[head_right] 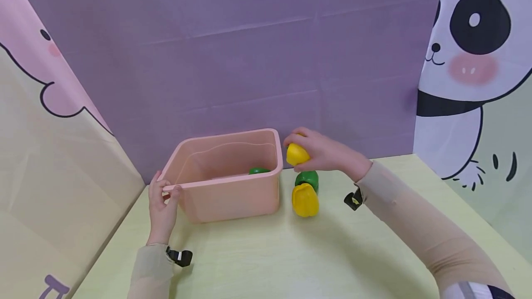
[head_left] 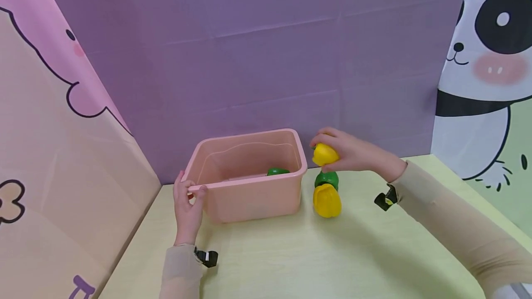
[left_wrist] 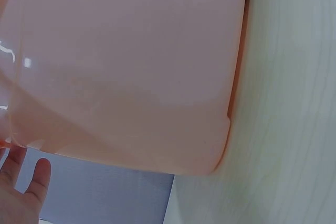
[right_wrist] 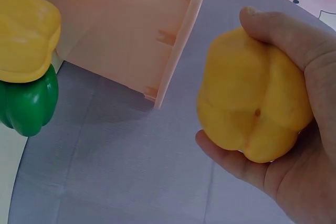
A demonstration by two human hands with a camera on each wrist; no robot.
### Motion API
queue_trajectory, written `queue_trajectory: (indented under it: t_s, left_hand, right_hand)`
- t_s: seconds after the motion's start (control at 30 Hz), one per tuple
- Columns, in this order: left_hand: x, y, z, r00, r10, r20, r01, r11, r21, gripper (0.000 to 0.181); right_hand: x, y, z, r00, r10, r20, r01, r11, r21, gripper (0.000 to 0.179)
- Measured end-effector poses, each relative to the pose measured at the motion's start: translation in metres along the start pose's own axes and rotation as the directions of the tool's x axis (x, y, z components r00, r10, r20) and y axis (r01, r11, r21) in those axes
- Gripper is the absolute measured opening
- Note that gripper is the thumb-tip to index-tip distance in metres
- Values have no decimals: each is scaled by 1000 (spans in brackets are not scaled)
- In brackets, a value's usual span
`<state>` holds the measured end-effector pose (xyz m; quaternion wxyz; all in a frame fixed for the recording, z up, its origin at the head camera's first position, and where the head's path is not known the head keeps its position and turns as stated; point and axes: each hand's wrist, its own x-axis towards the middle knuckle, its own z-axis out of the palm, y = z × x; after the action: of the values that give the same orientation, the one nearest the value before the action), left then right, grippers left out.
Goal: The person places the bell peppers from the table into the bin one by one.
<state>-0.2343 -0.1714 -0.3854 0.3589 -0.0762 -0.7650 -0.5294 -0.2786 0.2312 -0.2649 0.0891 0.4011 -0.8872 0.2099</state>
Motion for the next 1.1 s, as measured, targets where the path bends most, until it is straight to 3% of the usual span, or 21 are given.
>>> queue_trajectory:
  t_s: [0.33, 0.6, 0.83, 1.1]
  left_hand:
    - [1, -2, 0, 1000, 6, 3, -6, 1000, -4, 20]
    - [1, -2, -1, 1000, 23, 1, -23, 1000, -20, 20]
    - [0, -1, 0, 1000, -4, 6, 4, 1000, -25, 21]
    - [0, -1, -3, 1000, 2, -5, -2, 1000, -24, 20]
  right_hand:
    - [18, -3, -4, 999, -37, -16, 37, 999, -2, 51]
    - [31, -11, -6, 1000, -17, 3, 17, 1000, 4, 49]
    - [41, -16, -8, 1000, -6, 26, 5, 1000, 10, 49]
    - [58, -19, -9, 999, -44, 20, 44, 999, 1, 51]
